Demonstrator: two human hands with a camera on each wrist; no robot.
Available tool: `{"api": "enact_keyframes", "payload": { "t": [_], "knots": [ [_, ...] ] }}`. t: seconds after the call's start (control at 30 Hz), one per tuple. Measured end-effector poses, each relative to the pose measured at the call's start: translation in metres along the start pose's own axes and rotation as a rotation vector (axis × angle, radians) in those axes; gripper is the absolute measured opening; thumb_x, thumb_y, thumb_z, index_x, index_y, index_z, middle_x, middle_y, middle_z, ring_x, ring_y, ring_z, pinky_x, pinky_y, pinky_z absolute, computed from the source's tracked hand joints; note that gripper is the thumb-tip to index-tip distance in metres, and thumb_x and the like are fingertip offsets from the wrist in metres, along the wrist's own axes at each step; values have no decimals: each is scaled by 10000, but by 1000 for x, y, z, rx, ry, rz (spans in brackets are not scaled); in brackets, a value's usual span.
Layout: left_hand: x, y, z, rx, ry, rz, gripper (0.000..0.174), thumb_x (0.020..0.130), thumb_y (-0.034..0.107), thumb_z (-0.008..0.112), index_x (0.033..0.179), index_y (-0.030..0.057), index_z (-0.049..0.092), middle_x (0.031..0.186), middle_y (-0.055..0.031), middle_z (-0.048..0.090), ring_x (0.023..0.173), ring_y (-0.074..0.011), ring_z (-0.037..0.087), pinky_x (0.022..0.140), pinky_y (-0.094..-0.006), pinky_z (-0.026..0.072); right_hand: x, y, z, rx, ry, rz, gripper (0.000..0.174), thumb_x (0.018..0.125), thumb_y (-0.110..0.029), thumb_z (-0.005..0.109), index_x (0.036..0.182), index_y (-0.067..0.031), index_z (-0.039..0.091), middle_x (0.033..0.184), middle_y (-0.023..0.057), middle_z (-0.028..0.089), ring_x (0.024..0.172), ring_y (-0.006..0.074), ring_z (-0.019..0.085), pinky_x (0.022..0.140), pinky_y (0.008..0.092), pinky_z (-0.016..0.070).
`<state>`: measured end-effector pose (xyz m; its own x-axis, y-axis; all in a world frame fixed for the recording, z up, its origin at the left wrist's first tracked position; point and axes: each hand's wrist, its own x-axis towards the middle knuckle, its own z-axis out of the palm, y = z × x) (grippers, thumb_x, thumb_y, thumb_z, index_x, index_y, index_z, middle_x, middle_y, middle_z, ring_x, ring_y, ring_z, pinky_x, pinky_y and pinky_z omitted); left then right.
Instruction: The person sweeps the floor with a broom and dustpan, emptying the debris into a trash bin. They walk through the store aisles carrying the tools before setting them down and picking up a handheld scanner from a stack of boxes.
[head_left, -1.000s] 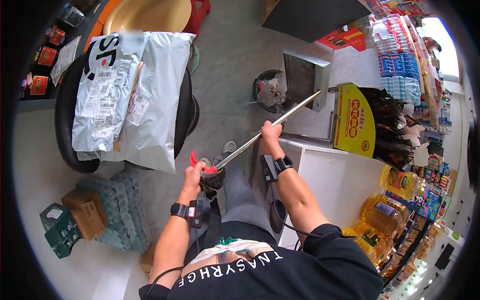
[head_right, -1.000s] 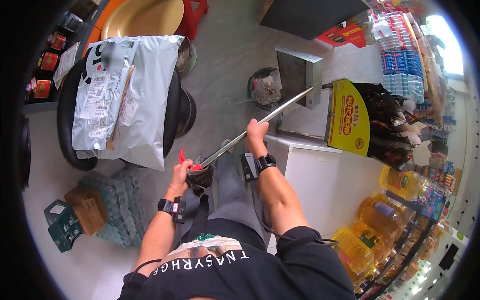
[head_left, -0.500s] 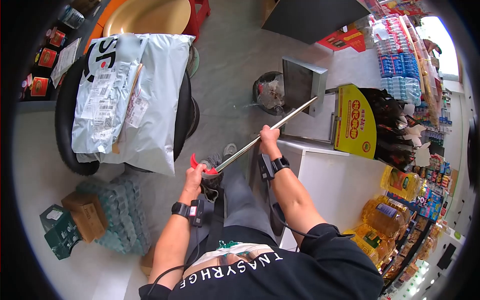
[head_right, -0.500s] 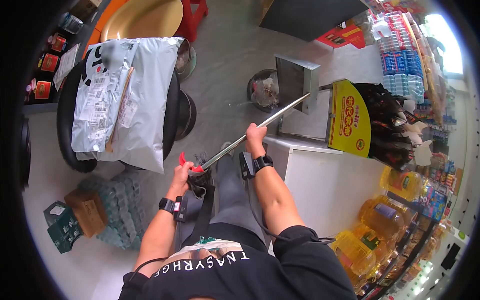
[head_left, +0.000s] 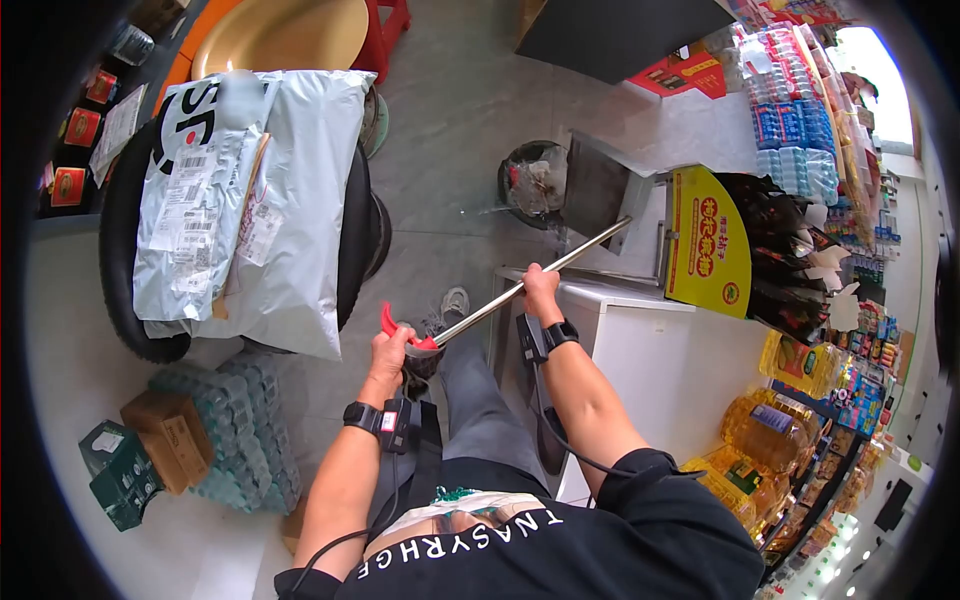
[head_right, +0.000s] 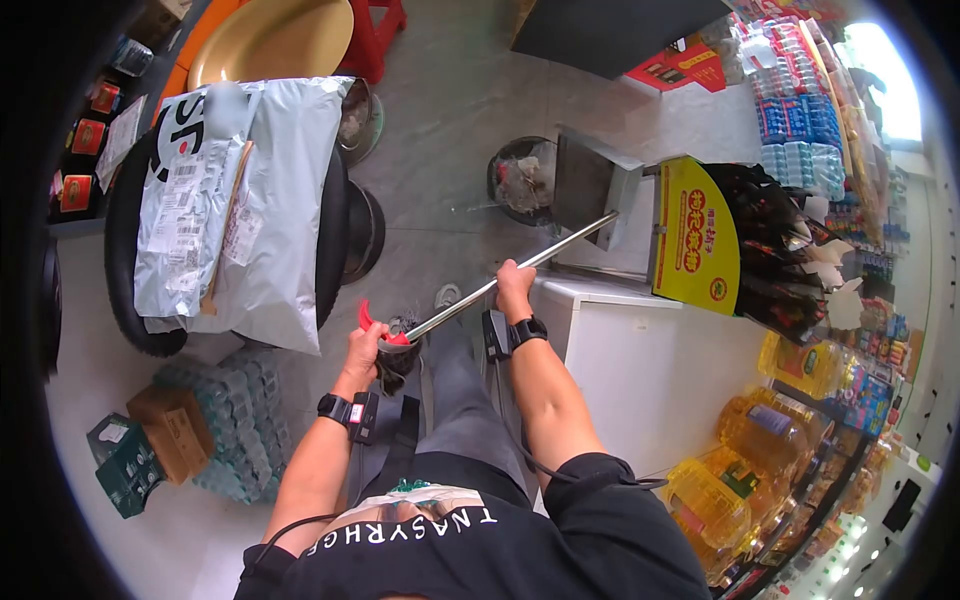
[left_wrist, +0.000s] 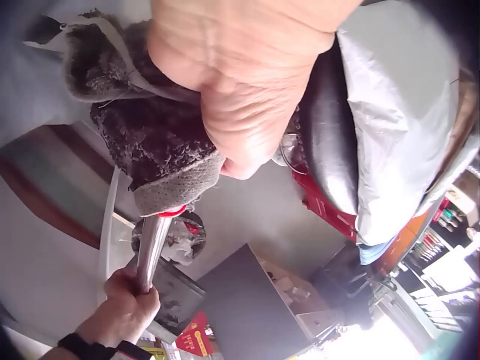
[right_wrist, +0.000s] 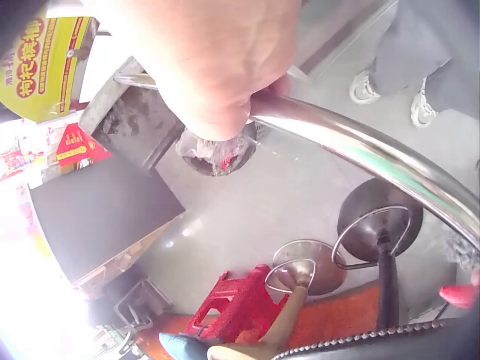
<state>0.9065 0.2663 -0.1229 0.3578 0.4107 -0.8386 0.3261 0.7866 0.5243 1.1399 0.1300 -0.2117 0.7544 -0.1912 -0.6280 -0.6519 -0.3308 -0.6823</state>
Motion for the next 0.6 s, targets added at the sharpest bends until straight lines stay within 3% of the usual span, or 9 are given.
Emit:
{"api": "enact_keyframes", "payload": {
  "t": [0.17,0.3,0.47,0.6],
  "knots": [
    [-3,17,6,-58,-10,38,91,709,100,536,697,10,532,631,-72,559,569,-145,528,554,-261,429,-10,-13,-4,31,-51,-10,135,708,-53,475,658,71,455,543,76,466,473,129,457,434,288,366],
    [1,15,5,-11,-12,184,81,711,95,535,710,15,524,633,-78,559,568,-149,529,555,-261,432,-20,-20,-10,129,-72,14,122,704,-67,481,631,30,493,537,65,474,441,165,475,374,312,357],
    [8,21,12,-27,-43,61,79,720,90,533,745,17,517,640,-74,556,576,-149,534,563,-257,434,3,-11,-2,82,7,10,135,698,-41,483,598,47,460,527,62,465,432,132,436,392,294,320],
    [-2,42,8,-14,-90,112,86,725,90,532,766,18,509,650,-70,552,582,-145,537,568,-255,435,-13,-24,-6,107,-93,35,112,723,-101,480,692,4,504,593,74,511,487,171,503,403,308,404]
  ]
}}
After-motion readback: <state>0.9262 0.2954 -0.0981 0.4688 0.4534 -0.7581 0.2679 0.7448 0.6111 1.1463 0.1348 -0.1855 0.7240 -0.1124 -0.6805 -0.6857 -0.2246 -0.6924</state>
